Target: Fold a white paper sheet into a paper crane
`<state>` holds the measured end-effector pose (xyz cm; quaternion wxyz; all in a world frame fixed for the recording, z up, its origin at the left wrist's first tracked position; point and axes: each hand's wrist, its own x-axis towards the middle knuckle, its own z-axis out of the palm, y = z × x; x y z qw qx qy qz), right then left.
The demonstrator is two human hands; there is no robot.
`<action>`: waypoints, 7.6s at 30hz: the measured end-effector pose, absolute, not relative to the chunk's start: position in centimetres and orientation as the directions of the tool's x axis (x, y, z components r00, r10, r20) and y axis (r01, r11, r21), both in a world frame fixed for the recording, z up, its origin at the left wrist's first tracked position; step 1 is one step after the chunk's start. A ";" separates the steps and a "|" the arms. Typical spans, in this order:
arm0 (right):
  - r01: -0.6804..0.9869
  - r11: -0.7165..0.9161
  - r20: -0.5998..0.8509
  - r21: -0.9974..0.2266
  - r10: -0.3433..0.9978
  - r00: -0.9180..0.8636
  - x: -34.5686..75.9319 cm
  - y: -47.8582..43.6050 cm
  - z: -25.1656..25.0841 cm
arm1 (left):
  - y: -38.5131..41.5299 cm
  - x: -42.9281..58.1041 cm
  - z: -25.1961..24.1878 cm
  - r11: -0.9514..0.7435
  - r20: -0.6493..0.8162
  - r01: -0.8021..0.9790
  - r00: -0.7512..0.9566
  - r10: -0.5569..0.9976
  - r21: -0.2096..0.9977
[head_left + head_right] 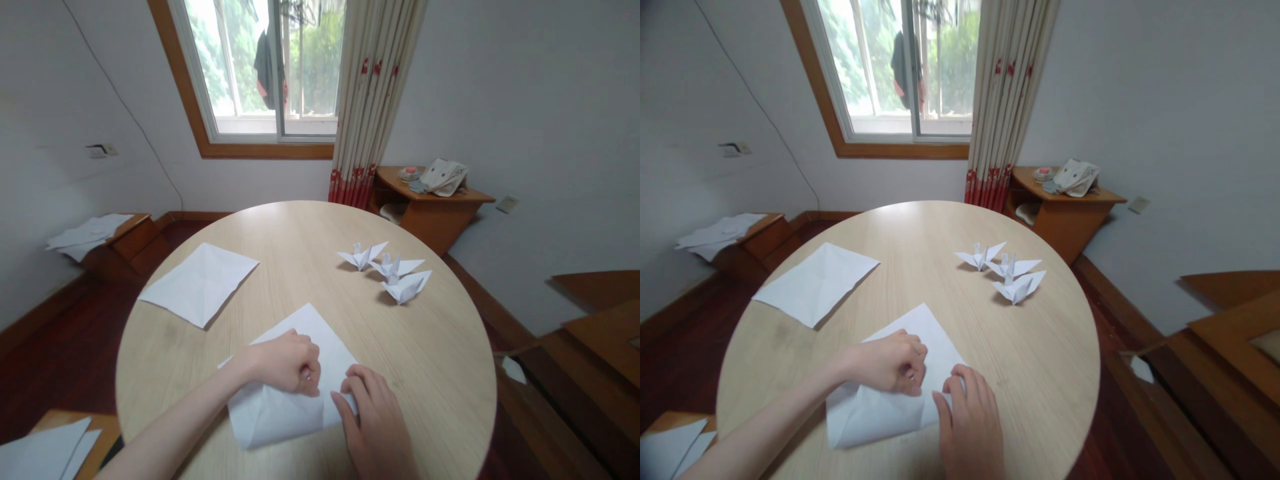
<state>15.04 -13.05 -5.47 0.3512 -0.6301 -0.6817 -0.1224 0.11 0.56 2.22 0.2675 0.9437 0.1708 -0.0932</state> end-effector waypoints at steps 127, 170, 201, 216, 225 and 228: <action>0.985 0.096 0.593 -0.146 0.805 0.010 18.3 -14.6 -4.2 | -0.7 0.9 1.7 -0.620 -0.363 0.588 0.809 0.463 0.519; 0.817 0.420 0.560 -0.395 0.815 -0.148 17.8 -14.0 -4.5 | -0.1 0.0 1.8 -0.593 -0.274 0.471 0.877 0.395 0.653; 0.828 0.468 0.555 -0.310 0.796 -0.242 18.5 -13.7 -3.5 | 1.1 -0.3 0.3 -0.779 -0.029 0.531 0.832 0.554 0.333; 0.802 0.575 0.233 -0.162 0.812 -0.535 20.1 -14.1 -7.5 | -0.8 -0.3 2.1 -0.791 -0.158 0.581 0.814 0.559 0.195; 0.816 0.552 0.059 -0.173 0.833 -0.551 20.0 -14.1 -6.4 | -5.1 -2.8 2.9 -0.767 -0.150 0.602 0.798 0.583 0.223; 0.820 0.546 0.042 -0.174 0.836 -0.547 20.0 -14.1 -5.6 | -6.9 -3.8 2.0 -0.753 -0.051 0.606 0.787 0.615 0.256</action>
